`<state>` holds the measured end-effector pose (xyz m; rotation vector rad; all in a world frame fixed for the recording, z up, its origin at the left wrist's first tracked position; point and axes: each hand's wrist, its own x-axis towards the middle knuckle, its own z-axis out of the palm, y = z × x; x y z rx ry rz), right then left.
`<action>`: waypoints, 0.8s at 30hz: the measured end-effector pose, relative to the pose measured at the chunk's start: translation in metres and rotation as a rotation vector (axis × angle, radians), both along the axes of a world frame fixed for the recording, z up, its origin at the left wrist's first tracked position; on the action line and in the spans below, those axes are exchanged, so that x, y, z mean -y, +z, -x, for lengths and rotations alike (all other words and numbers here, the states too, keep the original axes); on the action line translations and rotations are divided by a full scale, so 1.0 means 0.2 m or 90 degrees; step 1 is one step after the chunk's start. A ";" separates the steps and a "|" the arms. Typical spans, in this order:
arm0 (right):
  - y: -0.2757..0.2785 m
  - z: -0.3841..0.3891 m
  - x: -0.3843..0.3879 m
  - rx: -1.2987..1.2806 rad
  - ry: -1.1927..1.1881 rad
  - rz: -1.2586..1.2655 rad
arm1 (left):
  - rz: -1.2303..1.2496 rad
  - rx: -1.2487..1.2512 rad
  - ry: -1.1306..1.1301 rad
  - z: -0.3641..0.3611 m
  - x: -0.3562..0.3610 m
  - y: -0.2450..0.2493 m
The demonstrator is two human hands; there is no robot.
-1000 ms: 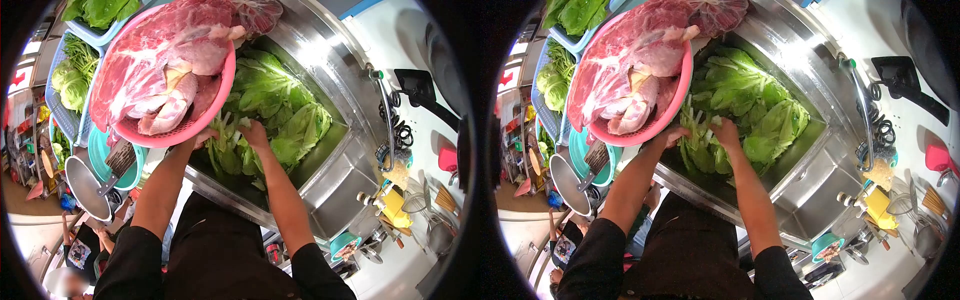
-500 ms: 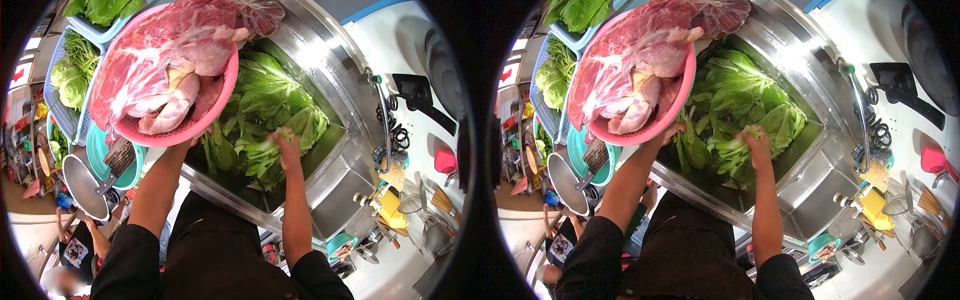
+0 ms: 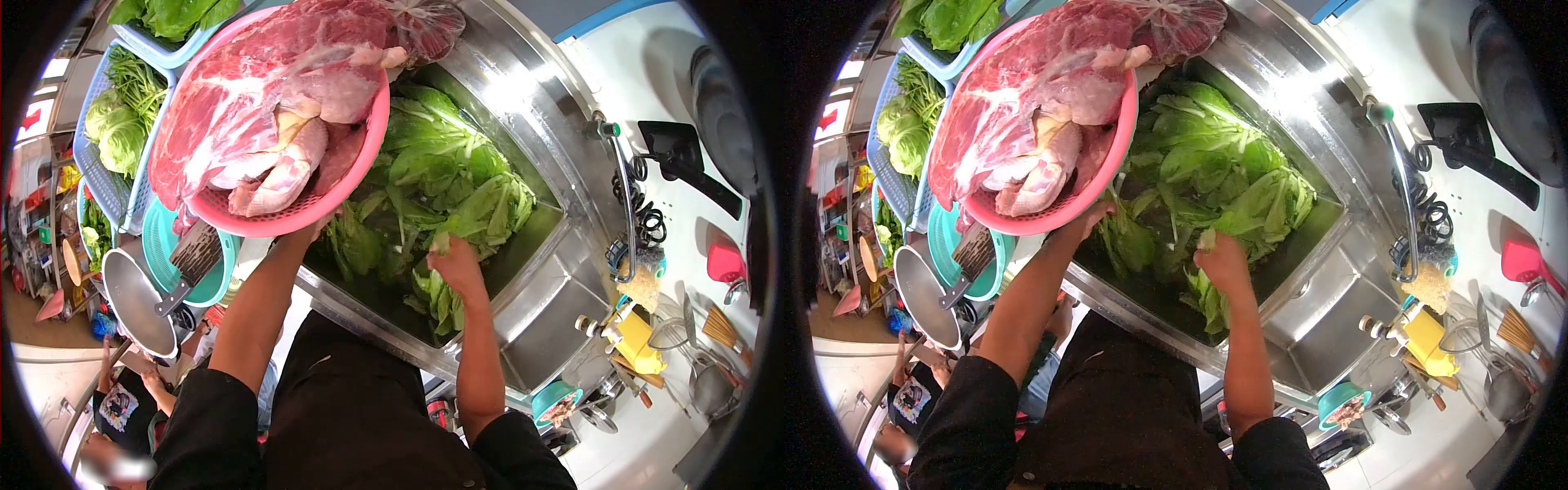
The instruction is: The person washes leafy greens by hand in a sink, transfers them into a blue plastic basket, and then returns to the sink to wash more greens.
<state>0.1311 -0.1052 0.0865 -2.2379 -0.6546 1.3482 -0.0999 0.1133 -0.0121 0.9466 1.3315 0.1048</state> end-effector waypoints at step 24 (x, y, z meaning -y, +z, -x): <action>0.05 0.02 0.00 0.378 -0.001 0.049 | 0.080 -0.141 -0.100 0.01 -0.03 -0.03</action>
